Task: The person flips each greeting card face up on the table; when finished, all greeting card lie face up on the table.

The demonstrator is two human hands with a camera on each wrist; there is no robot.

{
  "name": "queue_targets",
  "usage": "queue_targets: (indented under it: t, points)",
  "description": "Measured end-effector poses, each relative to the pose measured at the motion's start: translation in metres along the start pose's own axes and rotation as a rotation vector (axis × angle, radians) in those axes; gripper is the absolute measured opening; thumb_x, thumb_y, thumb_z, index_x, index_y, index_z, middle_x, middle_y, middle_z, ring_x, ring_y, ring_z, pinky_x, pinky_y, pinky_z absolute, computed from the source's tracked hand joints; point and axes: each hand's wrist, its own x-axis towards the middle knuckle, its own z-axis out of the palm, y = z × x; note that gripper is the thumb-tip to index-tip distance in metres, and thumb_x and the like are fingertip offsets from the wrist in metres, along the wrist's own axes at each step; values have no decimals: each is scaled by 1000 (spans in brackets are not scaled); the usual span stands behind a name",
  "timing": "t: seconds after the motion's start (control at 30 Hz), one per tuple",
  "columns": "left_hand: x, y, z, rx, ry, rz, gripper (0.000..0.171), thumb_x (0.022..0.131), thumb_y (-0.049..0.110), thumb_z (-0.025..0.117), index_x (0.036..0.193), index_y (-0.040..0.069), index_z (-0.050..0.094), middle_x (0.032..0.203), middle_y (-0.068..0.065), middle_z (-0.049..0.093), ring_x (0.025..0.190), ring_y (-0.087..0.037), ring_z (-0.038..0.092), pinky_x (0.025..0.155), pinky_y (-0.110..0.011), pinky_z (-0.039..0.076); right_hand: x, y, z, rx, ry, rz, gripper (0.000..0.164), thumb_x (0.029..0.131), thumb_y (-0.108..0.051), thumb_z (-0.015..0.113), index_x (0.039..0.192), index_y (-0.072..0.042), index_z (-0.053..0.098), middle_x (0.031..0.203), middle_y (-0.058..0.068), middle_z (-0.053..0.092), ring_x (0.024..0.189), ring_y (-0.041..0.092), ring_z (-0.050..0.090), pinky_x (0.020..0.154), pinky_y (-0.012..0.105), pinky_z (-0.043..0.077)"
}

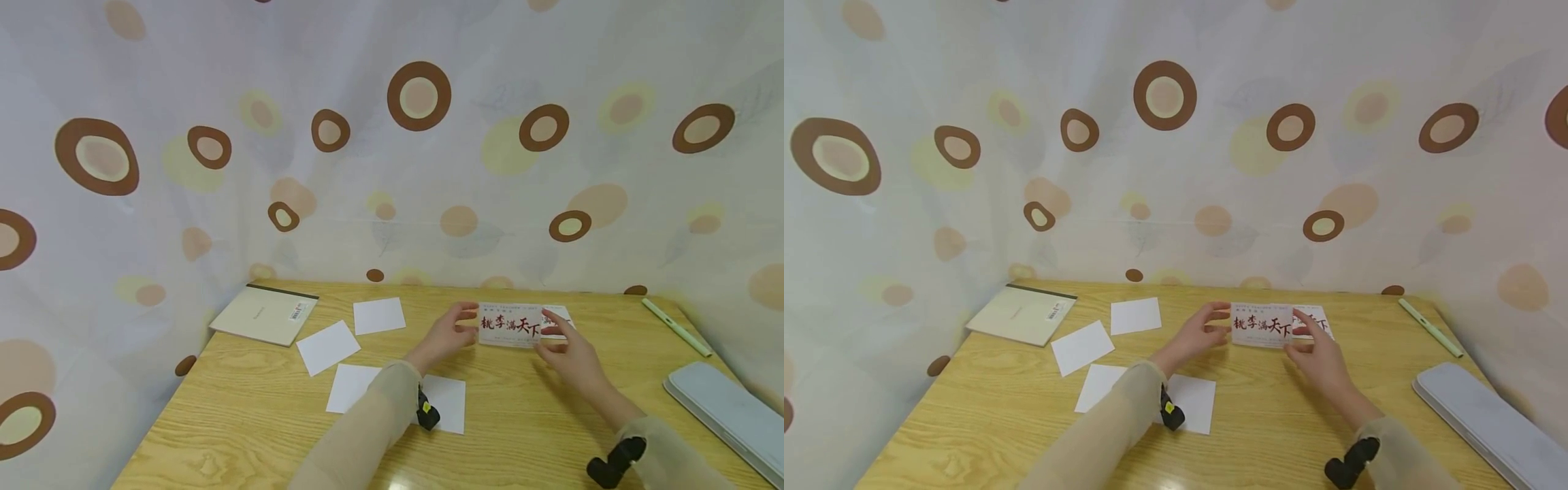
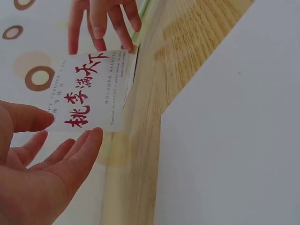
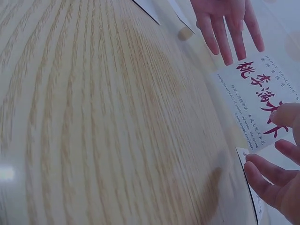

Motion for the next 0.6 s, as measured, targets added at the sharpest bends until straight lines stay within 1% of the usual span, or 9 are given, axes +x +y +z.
queue_targets:
  t: [0.1,0.23,0.43,0.6]
  points:
    - [0,-1,1,-44,2,-20,49,98,3,55,144,20,48,138,-14,55,116,-26,63,91,-37,58,-2,1,-2,-10,-12,15,71,93,-4,64,154,-2,29,124,33,55,103,46,66,68,26,59]
    - [2,-3,3,-77,2,-49,49,97,3,57,141,23,51,127,-10,62,108,-24,66,89,-39,58,-3,3,-5,-49,-17,28,70,93,-7,66,153,-2,29,122,32,57,99,44,67,66,26,58]
    - [3,-1,10,-81,-22,-85,48,97,6,60,141,25,51,125,-8,63,102,-21,68,86,-38,59,-6,7,-11,-107,-6,15,69,92,-7,66,151,-1,32,118,31,59,94,40,69,66,29,57]
    - [0,4,15,-99,-50,-98,50,96,7,62,143,21,50,127,-9,63,102,-23,68,85,-38,60,-7,13,-15,-125,7,10,68,91,-7,67,150,-1,35,114,30,61,92,39,70,69,33,57]
